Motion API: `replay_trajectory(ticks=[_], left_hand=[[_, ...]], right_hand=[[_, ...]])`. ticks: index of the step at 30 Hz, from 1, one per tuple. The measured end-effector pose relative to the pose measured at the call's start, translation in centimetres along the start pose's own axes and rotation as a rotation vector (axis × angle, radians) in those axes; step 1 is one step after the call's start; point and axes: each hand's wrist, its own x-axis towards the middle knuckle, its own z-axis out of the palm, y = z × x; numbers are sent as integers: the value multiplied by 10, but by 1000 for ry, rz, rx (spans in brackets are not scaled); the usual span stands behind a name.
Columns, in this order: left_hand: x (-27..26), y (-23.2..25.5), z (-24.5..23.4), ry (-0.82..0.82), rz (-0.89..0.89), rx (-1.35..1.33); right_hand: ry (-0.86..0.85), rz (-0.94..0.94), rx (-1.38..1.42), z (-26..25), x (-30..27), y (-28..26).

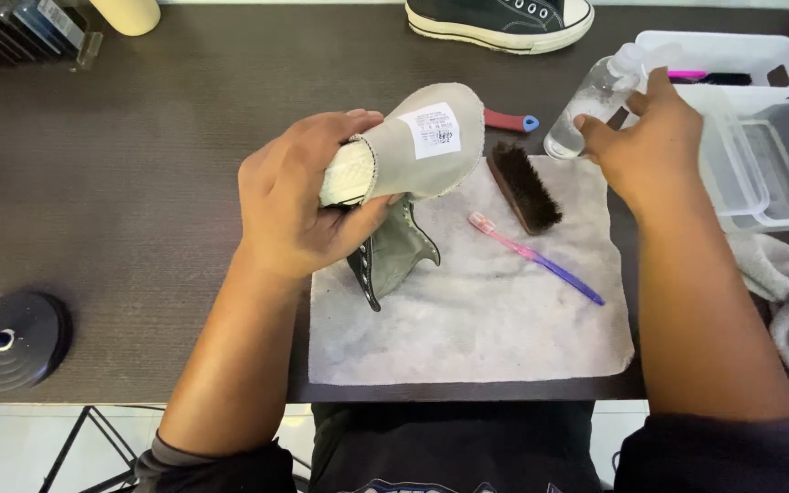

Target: The person cleans a black high-top sneaker by spraying a liquid cleaner onto the upper and then scrubbing with a toothbrush. The person repeatedly scrubs the same areas of the shoe's upper and eyelets, then wipes the surface with a cloth.

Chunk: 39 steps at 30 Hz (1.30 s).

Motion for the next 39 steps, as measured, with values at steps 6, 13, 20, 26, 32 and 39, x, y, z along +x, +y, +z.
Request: replay_trajectory(ticks=[6, 13, 20, 26, 32, 39], left_hand=[[-1, 0, 3, 17, 0, 17], [-2, 3, 0, -21, -24, 89], [-7, -2, 1, -10, -15, 120], [-13, -6, 2, -10, -29, 160], [-12, -9, 6, 54, 106, 177], [-15, -11, 8, 81, 160, 157]], right_hand=[[78, -475, -696, -16, -46, 64], [-463, -206, -917, 1, -105, 64], [-359, -387, -533, -17, -100, 91], [36, -391, -195, -80, -80, 116], [238, -409, -584, -97, -25, 149], [93, -244, -989, -87, 7, 152]])
